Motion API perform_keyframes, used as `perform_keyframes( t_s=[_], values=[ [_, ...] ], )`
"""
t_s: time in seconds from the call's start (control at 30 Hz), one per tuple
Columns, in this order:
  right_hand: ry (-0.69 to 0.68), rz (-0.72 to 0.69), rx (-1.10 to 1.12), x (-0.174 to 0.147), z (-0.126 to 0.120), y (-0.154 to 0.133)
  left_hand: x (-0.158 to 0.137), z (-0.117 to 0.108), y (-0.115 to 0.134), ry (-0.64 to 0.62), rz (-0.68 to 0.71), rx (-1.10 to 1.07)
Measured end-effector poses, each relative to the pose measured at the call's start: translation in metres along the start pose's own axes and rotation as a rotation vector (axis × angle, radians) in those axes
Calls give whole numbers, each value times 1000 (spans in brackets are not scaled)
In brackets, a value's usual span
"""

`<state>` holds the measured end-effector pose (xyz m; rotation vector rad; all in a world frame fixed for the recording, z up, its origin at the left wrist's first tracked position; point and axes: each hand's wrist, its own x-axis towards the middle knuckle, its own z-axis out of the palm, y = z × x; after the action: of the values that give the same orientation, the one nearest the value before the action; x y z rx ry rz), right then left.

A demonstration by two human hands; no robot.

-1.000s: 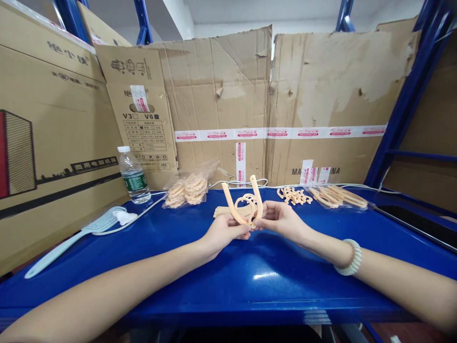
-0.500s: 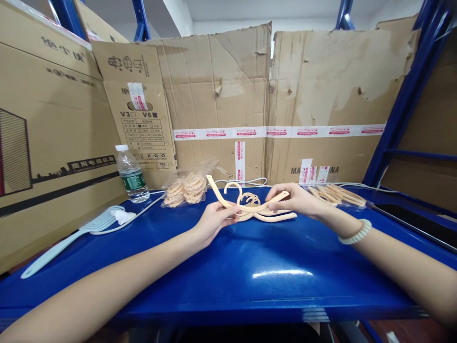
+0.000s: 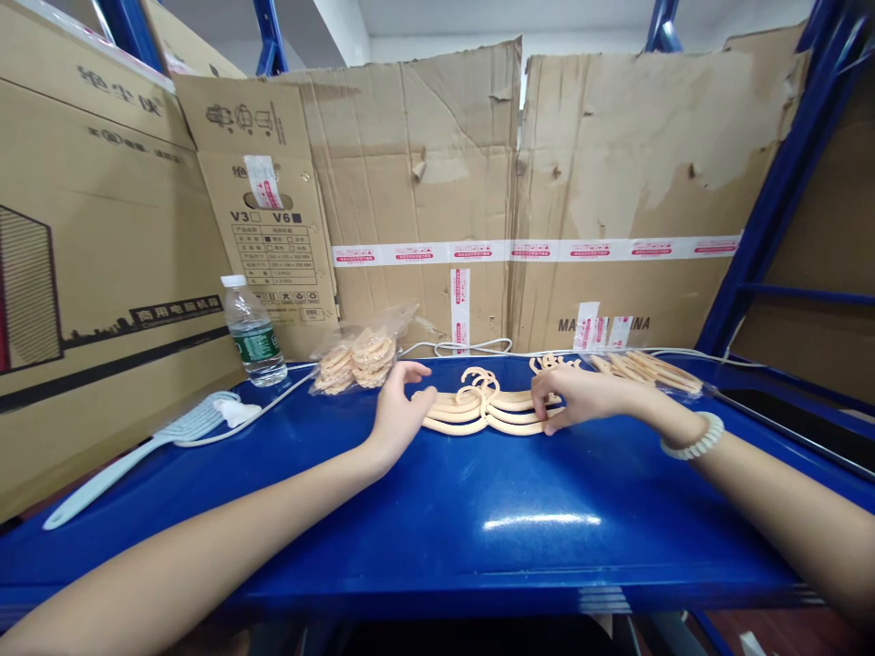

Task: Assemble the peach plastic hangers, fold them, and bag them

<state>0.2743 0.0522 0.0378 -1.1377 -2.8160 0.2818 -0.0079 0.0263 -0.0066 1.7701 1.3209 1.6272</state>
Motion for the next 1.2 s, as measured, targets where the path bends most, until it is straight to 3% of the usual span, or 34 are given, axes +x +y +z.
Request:
perform_keyframes(
  t_s=[0.13, 0.2, 0.27, 0.5, 0.8, 1.2],
  values=[
    [-53, 4, -10, -1, 1, -1, -13, 1, 9, -393, 376, 339],
    [-63, 7, -23, -1, 0, -2, -19, 1, 12, -524, 546, 458],
    [-66, 19, -41, -2, 0, -3, -23, 2, 15, -599, 632, 522],
    [-76, 117, -28, 0, 0, -3, -22, 2, 13, -611, 602, 579],
    [23, 237, -80, 3, 4, 8, -20, 1, 5, -589, 548, 651],
    [135, 250, -118, 8, 9, 21, -19, 0, 4, -662, 478, 779]
  ],
)
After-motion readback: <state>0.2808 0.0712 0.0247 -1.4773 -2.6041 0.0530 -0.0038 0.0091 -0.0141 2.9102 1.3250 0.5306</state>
